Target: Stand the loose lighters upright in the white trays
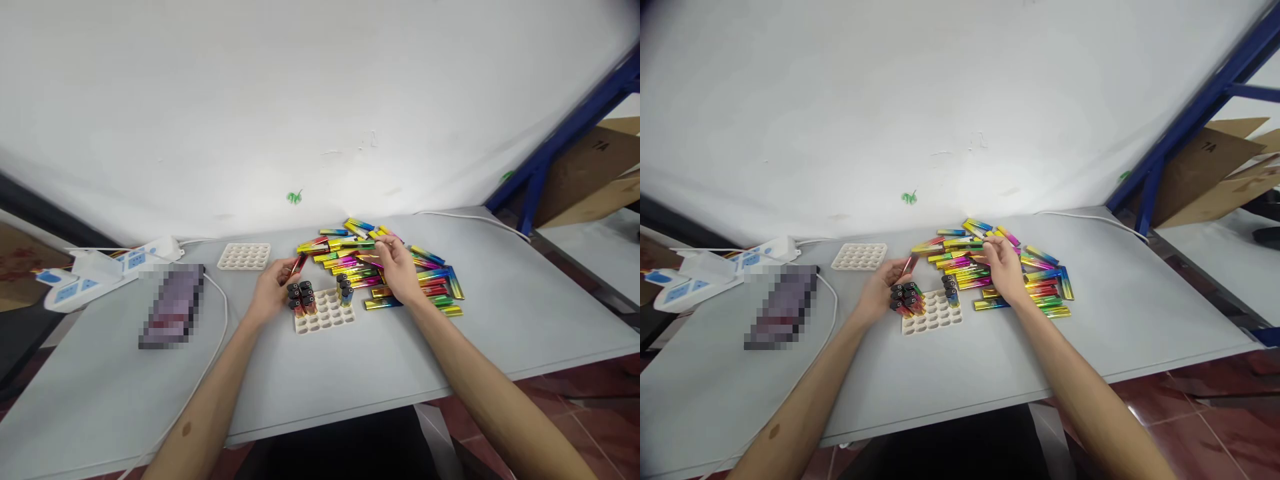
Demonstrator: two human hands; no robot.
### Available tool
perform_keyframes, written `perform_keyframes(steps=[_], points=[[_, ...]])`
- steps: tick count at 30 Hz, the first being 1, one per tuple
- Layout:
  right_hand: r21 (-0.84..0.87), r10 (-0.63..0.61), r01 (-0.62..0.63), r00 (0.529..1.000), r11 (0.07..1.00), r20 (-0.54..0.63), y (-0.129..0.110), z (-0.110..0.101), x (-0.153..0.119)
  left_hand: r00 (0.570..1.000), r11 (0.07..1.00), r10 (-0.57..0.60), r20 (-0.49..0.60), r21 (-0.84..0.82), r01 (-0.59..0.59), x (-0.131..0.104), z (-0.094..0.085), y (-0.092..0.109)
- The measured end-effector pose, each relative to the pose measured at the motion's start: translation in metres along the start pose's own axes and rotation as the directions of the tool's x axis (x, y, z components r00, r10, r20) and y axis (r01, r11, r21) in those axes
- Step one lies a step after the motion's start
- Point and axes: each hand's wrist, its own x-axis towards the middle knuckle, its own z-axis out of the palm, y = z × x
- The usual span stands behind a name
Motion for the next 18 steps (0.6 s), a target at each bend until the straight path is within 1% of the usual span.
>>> perform_keyframes(steps=[3, 5, 8, 11, 14, 16, 18], points=[[0.152, 0.087, -0.077, 0.995, 0.985, -0.058, -0.005, -0.001, 0.002, 0.999, 0.999, -0.043, -0.017, -0.023, 0.043, -0.002, -0.005, 0.004], [0.227, 0.155, -0.136, 0.986, 0.965, -0.069, -0.009, 0.0, 0.002, 0.996, 0.995, -0.08, -0.042, -0.056, 0.078, -0.004, -0.008, 0.005], [0.316, 0.257, -0.23, 0.965, 0.921, -0.045, -0.015, 0.0, 0.001, 0.989, 0.984, -0.128, -0.079, -0.136, 0.117, -0.006, -0.008, 0.008], [0.386, 0.315, -0.297, 0.949, 0.874, 0.017, -0.019, -0.001, 0.0, 0.983, 0.964, -0.159, -0.091, -0.229, 0.135, -0.007, -0.008, 0.012], [0.389, 0.368, -0.376, 0.925, 0.841, 0.1, -0.021, 0.0, 0.0, 0.979, 0.942, -0.19, -0.075, -0.296, 0.161, -0.008, -0.009, 0.016], [0.35, 0.381, -0.393, 0.918, 0.85, 0.107, -0.021, 0.001, -0.001, 0.977, 0.928, -0.204, -0.054, -0.33, 0.176, -0.009, -0.009, 0.019], [0.313, 0.361, -0.371, 0.928, 0.874, 0.092, -0.02, 0.002, -0.002, 0.978, 0.916, -0.206, -0.039, -0.361, 0.178, -0.009, -0.01, 0.021]])
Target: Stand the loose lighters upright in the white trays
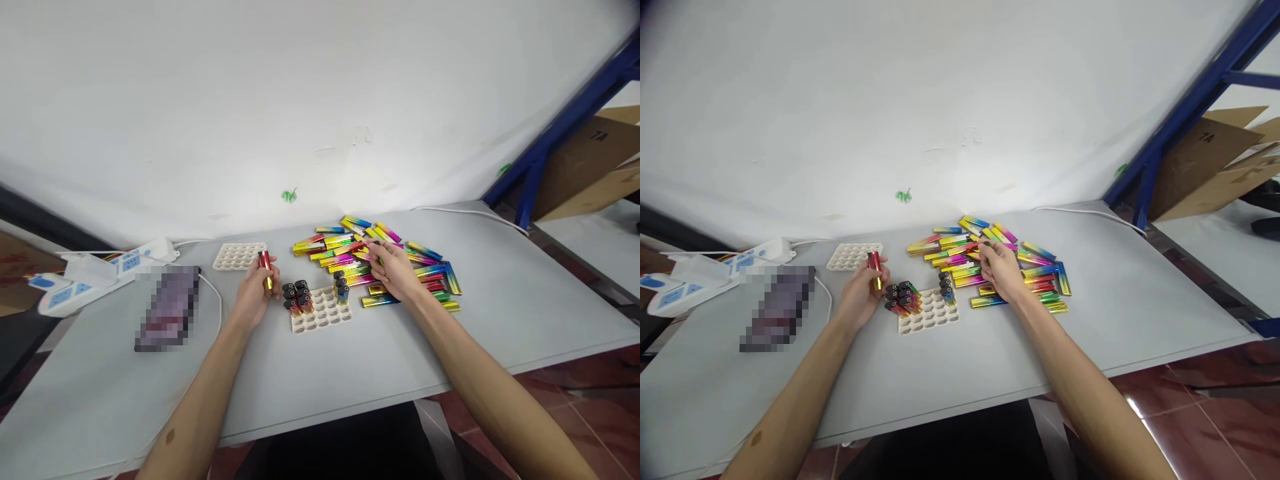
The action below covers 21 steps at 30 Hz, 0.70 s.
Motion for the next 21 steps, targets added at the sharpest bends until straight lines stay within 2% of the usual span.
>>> perform_keyframes(steps=[6, 10, 15, 21], points=[[-0.082, -0.101, 0.105, 0.993, 0.991, 0.06, 0.005, -0.001, -0.001, 1.0, 0.998, -0.008, 0.003, -0.063, 0.009, 0.0, -0.001, 0.001], [-0.141, -0.143, 0.158, 0.983, 0.977, 0.113, 0.007, -0.002, -0.001, 0.998, 0.995, -0.031, 0.055, -0.088, 0.035, -0.003, -0.002, 0.005], [-0.233, -0.096, 0.111, 0.993, 0.966, 0.076, 0.009, -0.001, -0.003, 0.998, 0.988, -0.028, 0.057, -0.148, 0.037, -0.004, -0.003, 0.008], [-0.269, -0.046, 0.072, 0.994, 0.96, 0.101, 0.011, -0.004, -0.002, 0.999, 0.993, -0.047, 0.002, -0.109, 0.047, -0.003, -0.001, 0.005]])
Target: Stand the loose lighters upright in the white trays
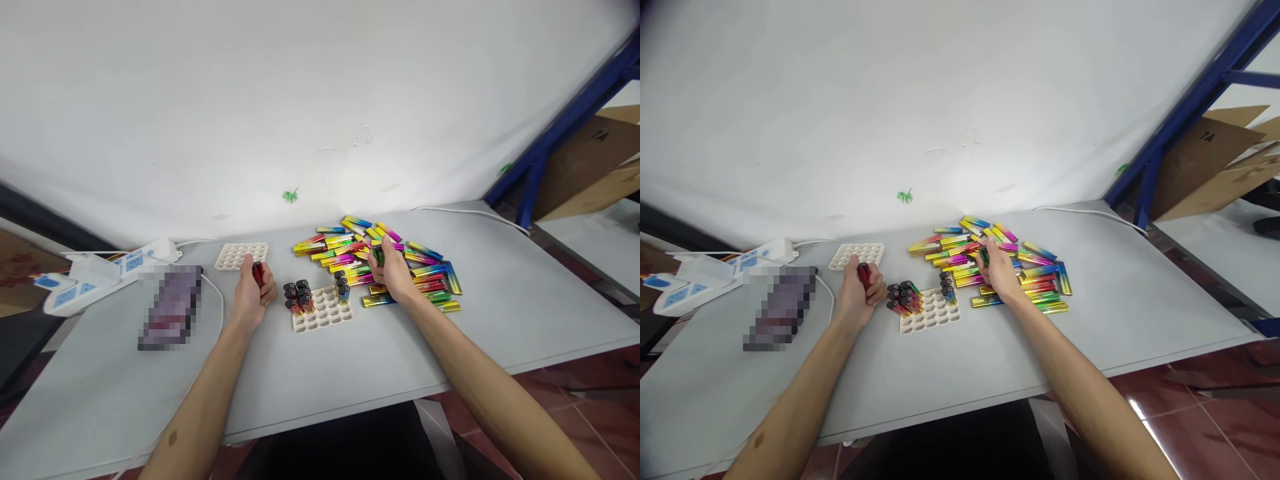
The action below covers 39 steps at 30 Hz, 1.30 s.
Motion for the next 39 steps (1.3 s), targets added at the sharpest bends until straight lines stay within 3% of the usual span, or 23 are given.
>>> perform_keyframes(steps=[18, 29, 39], points=[[0.036, 0.056, -0.054, 0.996, 0.998, -0.07, 0.001, -0.001, 0.003, 1.0, 0.998, 0.015, -0.022, 0.066, -0.013, -0.001, 0.003, -0.002], [0.018, 0.06, -0.059, 0.998, 0.998, -0.024, -0.001, 0.001, 0.001, 1.0, 0.996, 0.005, -0.019, 0.085, -0.003, -0.001, 0.003, -0.002], [0.297, 0.118, -0.114, 0.993, 0.948, 0.005, -0.017, 0.009, -0.008, 1.0, 0.984, 0.008, 0.017, 0.177, -0.011, -0.001, 0.002, -0.005]])
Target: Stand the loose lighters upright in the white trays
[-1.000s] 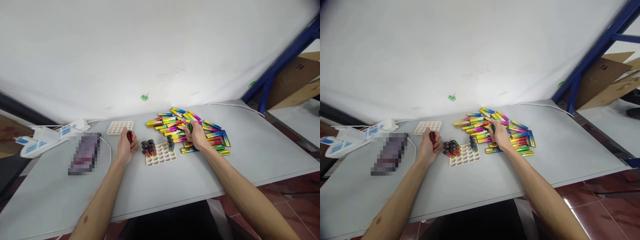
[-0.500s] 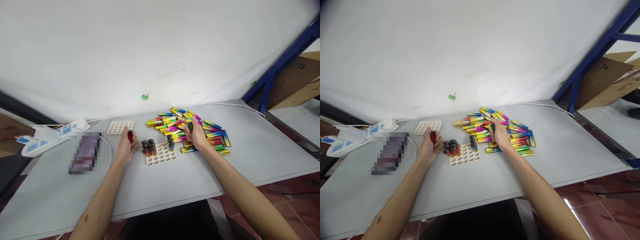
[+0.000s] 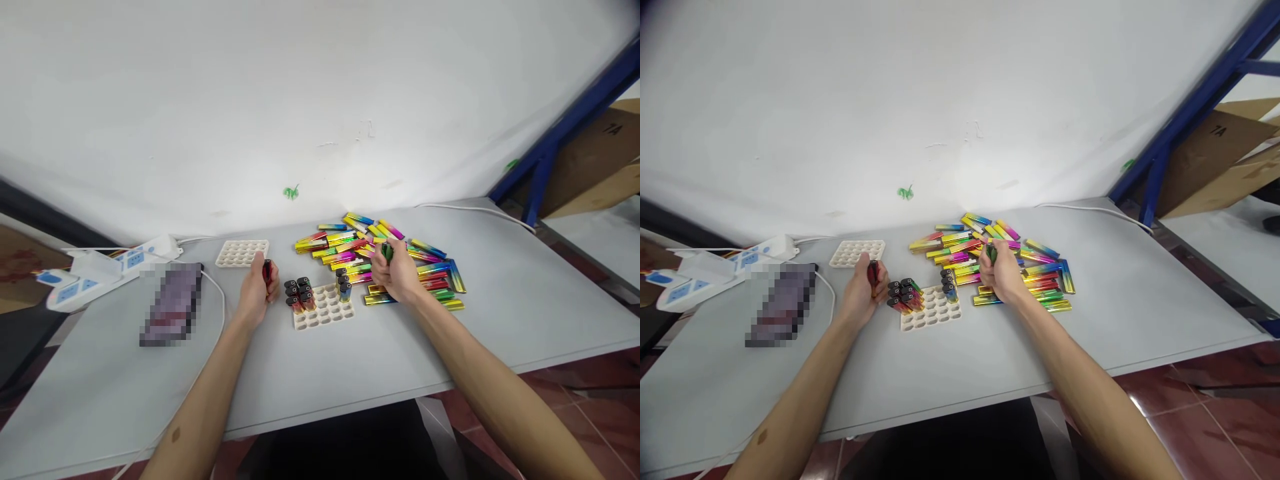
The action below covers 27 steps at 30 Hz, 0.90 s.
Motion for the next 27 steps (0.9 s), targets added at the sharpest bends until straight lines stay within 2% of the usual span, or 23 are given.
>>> perform_keyframes(steps=[5, 8, 10, 13, 15, 17, 19, 23, 27], points=[[-0.047, -0.003, 0.006, 0.998, 0.999, 0.057, 0.005, -0.001, 0.0, 1.0, 0.997, 0.012, -0.023, 0.077, -0.01, 0.002, 0.0, -0.001], [-0.175, -0.133, 0.147, 0.987, 0.973, 0.094, 0.003, -0.002, 0.0, 1.0, 0.994, 0.018, -0.015, 0.106, -0.016, 0.003, 0.0, -0.002], [-0.309, -0.227, 0.259, 0.964, 0.915, 0.138, -0.004, -0.001, -0.002, 1.0, 0.992, 0.02, -0.007, 0.121, -0.019, 0.004, 0.0, -0.003], [-0.508, -0.339, 0.382, 0.924, 0.772, 0.178, -0.022, 0.005, -0.009, 1.0, 0.992, 0.01, 0.003, 0.129, -0.01, 0.004, 0.0, -0.004], [-0.57, -0.41, 0.447, 0.89, 0.69, 0.202, -0.035, 0.013, -0.015, 1.0, 0.992, 0.001, 0.014, 0.125, -0.003, 0.003, 0.001, -0.004], [-0.578, -0.445, 0.494, 0.864, 0.65, 0.238, -0.047, 0.024, -0.022, 1.0, 0.993, -0.001, 0.021, 0.118, -0.002, 0.003, 0.002, -0.003], [-0.589, -0.425, 0.517, 0.854, 0.621, 0.302, -0.053, 0.038, -0.028, 1.0, 0.994, -0.004, 0.017, 0.112, 0.002, 0.002, 0.002, -0.003], [-0.673, -0.334, 0.568, 0.823, 0.473, 0.459, -0.049, 0.061, -0.033, 1.0, 0.995, 0.001, 0.021, 0.097, -0.003, 0.001, 0.003, -0.001], [-0.746, -0.222, 0.576, 0.817, 0.334, 0.532, -0.033, 0.067, -0.026, 0.999, 0.997, 0.017, 0.034, 0.079, -0.019, 0.001, 0.003, -0.001]])
